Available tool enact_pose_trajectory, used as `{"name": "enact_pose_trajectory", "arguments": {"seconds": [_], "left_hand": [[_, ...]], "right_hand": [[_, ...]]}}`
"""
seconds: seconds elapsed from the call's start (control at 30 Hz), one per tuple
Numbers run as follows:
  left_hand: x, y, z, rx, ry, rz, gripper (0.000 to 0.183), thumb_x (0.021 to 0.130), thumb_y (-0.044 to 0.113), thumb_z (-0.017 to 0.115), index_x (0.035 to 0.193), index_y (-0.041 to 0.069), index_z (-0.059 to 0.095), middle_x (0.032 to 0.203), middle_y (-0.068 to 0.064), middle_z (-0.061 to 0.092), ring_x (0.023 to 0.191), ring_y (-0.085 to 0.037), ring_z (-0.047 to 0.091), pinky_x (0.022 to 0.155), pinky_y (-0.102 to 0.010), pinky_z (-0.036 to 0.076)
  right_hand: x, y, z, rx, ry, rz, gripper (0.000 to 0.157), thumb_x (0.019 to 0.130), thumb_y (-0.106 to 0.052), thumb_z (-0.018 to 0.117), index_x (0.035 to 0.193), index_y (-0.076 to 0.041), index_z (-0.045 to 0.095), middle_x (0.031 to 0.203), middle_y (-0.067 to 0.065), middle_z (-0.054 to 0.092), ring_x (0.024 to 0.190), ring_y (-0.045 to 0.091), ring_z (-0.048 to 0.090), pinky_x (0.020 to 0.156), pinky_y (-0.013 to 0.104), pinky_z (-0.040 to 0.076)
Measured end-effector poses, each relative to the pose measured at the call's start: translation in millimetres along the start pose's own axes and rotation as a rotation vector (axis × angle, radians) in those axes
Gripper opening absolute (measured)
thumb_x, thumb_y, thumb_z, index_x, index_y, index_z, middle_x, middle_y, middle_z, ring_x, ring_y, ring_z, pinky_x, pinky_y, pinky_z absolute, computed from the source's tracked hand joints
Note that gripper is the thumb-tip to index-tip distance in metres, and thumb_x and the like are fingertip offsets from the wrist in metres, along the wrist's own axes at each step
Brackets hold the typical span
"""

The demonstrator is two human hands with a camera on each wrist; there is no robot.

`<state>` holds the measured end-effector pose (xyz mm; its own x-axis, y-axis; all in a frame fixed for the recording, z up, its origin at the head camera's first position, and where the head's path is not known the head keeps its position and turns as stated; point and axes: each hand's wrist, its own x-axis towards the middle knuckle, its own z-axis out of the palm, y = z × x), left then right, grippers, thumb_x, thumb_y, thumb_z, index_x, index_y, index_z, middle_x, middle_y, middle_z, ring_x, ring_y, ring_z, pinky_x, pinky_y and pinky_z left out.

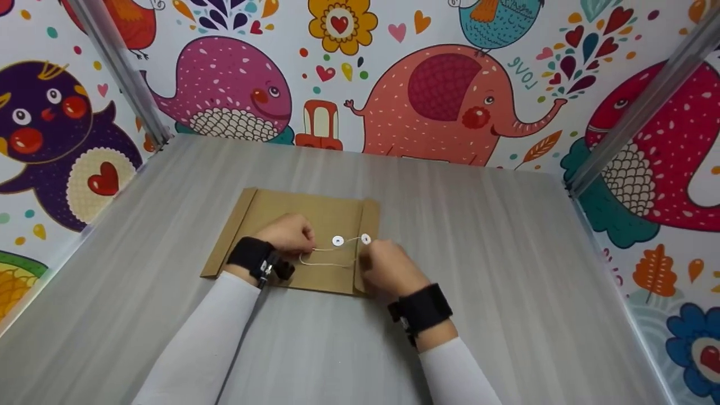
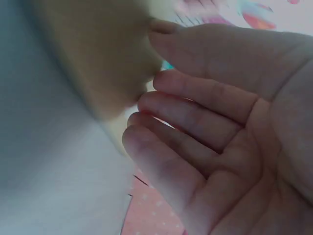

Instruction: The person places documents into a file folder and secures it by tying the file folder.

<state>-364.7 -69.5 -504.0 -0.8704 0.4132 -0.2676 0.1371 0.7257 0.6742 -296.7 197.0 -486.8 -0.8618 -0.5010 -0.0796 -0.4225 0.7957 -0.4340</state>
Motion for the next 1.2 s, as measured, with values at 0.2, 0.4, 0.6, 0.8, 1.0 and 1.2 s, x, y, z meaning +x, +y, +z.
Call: {"name": "enact_pose_trajectory", "arguments": {"seconds": [0.2, 0.4, 0.6, 0.8, 1.0, 1.2], "left_hand": [[-1.4, -2.1, -4.0, 0.027, 0.029, -0.006, 0.03, 0.087, 0.002, 0.069, 0.06, 0.014, 0.064, 0.056, 0.007, 0.057, 0.05, -0.009, 0.05, 0.048, -0.022, 0.04], [-4.2, -0.7, -2.3, 0.057, 0.021, 0.016, 0.018, 0.084, 0.001, 0.071, 0.068, 0.008, 0.075, 0.059, 0.005, 0.063, 0.051, -0.01, 0.053, 0.05, -0.022, 0.044], [-4.5, 0.1, -1.5, 0.08, 0.022, 0.016, 0.016, 0.083, 0.001, 0.071, 0.069, 0.008, 0.077, 0.058, 0.007, 0.06, 0.051, -0.009, 0.052, 0.05, -0.022, 0.043], [-5.5, -0.6, -1.5, 0.077, 0.04, -0.045, 0.019, 0.085, 0.0, 0.072, 0.069, 0.008, 0.078, 0.057, 0.005, 0.063, 0.05, -0.011, 0.057, 0.049, -0.022, 0.046], [-6.3, 2.4, -0.9, 0.09, 0.019, -0.058, 0.02, 0.084, 0.002, 0.073, 0.066, 0.011, 0.073, 0.057, 0.005, 0.061, 0.053, -0.012, 0.056, 0.051, -0.023, 0.046], [-8.3, -0.9, -5.4, 0.119, 0.072, -0.087, 0.025, 0.081, 0.003, 0.078, 0.059, 0.012, 0.07, 0.053, 0.006, 0.054, 0.052, -0.013, 0.049, 0.05, -0.024, 0.041]], "right_hand": [[-12.5, 7.3, 11.9, -0.069, -0.026, -0.074, 0.04, 0.088, 0.006, 0.072, 0.128, 0.002, 0.074, 0.123, 0.014, 0.077, 0.107, 0.021, 0.071, 0.095, 0.047, 0.061], [-10.6, -7.1, 27.1, -0.289, 0.145, -0.211, 0.024, 0.085, 0.015, 0.06, 0.098, 0.004, 0.077, 0.098, 0.014, 0.071, 0.085, 0.028, 0.072, 0.075, 0.042, 0.062], [-10.1, -19.2, 37.7, -0.352, 0.145, -0.178, 0.016, 0.085, 0.015, 0.058, 0.09, 0.003, 0.067, 0.088, 0.011, 0.063, 0.068, 0.024, 0.064, 0.061, 0.042, 0.058], [-8.9, -14.3, 34.9, -0.327, 0.115, -0.161, 0.021, 0.085, 0.018, 0.056, 0.091, 0.003, 0.069, 0.093, 0.013, 0.07, 0.071, 0.023, 0.064, 0.064, 0.042, 0.059], [-8.9, -9.4, 34.3, -0.267, 0.142, -0.188, 0.025, 0.094, 0.013, 0.055, 0.11, 0.009, 0.073, 0.119, 0.026, 0.075, 0.103, 0.038, 0.076, 0.089, 0.049, 0.063], [-5.6, -10.8, 35.8, -0.285, 0.177, -0.241, 0.027, 0.09, 0.015, 0.055, 0.108, 0.006, 0.074, 0.118, 0.024, 0.076, 0.103, 0.038, 0.077, 0.088, 0.048, 0.063]]}}
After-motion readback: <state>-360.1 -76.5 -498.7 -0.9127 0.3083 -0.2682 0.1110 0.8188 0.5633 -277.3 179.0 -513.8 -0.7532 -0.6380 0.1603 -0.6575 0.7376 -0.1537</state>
